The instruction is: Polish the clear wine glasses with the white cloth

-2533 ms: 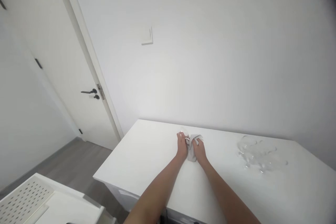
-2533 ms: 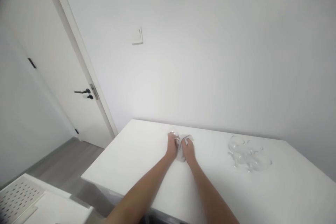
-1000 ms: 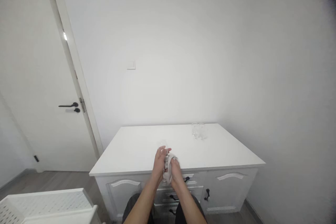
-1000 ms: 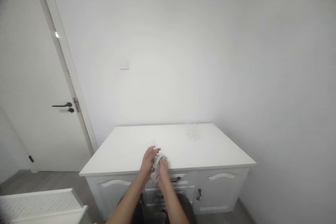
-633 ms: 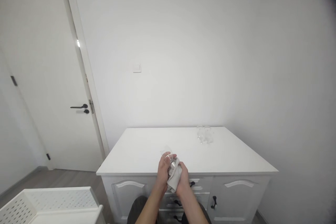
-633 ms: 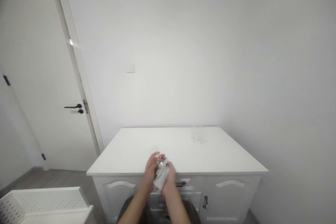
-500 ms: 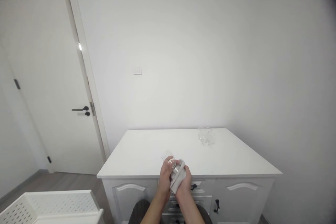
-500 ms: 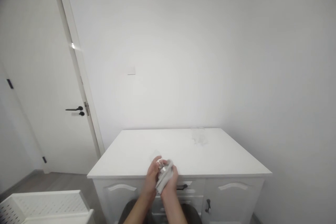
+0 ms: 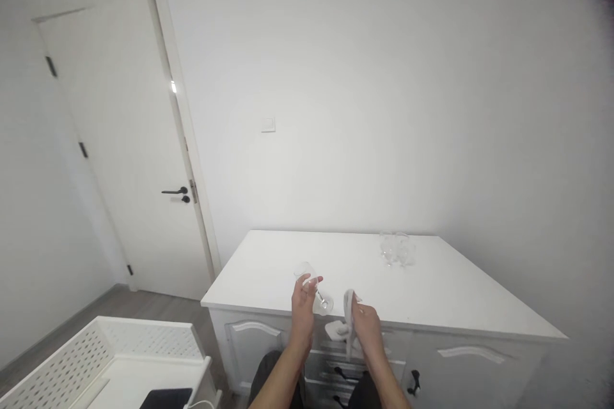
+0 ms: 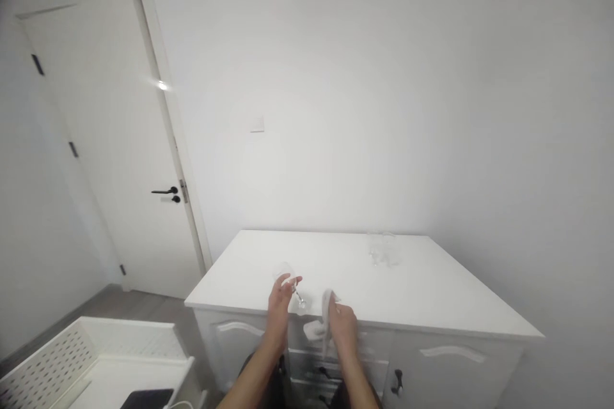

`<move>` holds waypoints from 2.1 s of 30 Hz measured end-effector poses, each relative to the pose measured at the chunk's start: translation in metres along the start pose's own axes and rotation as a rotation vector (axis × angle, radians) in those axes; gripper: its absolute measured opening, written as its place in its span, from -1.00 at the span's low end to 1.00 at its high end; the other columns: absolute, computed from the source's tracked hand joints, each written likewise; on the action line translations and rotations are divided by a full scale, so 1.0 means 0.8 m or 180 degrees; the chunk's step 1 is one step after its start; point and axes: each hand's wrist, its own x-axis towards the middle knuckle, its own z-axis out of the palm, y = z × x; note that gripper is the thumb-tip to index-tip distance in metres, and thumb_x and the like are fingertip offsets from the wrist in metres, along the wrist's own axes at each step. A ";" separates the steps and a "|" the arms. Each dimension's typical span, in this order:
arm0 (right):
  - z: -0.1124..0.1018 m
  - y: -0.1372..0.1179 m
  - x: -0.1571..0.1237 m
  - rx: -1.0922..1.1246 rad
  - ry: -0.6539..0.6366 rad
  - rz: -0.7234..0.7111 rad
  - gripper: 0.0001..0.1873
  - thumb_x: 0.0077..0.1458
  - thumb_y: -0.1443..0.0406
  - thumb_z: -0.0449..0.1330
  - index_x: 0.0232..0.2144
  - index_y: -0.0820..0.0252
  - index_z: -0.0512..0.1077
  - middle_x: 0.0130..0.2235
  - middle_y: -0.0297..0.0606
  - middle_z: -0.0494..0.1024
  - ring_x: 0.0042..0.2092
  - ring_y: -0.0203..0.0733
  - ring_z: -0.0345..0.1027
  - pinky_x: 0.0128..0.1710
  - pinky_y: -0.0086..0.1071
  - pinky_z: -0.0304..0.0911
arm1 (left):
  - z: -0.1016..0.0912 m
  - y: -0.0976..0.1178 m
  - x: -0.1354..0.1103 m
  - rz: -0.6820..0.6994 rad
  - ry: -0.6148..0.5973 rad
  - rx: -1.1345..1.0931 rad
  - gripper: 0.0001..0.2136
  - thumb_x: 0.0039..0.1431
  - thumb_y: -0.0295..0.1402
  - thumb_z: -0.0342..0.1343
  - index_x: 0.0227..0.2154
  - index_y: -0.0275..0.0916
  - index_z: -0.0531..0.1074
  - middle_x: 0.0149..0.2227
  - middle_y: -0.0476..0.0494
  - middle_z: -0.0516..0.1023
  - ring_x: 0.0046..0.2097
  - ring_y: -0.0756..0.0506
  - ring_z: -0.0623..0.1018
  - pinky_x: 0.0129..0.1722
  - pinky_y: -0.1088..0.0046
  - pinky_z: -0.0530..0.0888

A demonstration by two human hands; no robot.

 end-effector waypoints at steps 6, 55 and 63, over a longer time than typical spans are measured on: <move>-0.028 -0.018 -0.028 0.0576 -0.0497 -0.0473 -0.61 -0.16 0.20 0.23 -0.20 0.12 0.52 -0.24 -0.27 0.61 -0.24 -0.07 0.49 -0.19 -0.29 0.40 | 0.004 0.007 -0.025 0.0496 -0.0104 0.1031 -0.59 0.26 0.01 0.28 -0.02 -0.19 0.53 0.12 -0.38 0.66 0.23 -0.31 0.58 0.28 0.08 0.41; -0.204 0.188 0.335 -0.2206 0.0781 0.1197 -0.58 0.34 0.13 0.12 0.00 0.21 0.66 0.01 0.10 0.67 0.03 0.13 0.58 0.00 -0.17 0.38 | -0.050 -0.138 0.098 0.0554 -0.1015 0.5196 -0.46 0.49 -0.21 -0.16 0.40 -0.24 0.38 0.50 -0.30 0.27 0.53 -0.43 0.18 0.49 -0.26 0.09; -0.201 0.182 0.310 -0.2445 0.0747 0.1178 -0.42 0.33 0.13 0.15 0.27 0.35 0.35 0.12 0.13 0.55 0.11 0.11 0.50 0.01 -0.19 0.37 | -0.048 -0.135 0.100 0.0558 -0.0995 0.5219 -0.47 0.48 -0.22 -0.13 0.40 -0.22 0.39 0.50 -0.30 0.28 0.53 -0.42 0.20 0.48 -0.24 0.12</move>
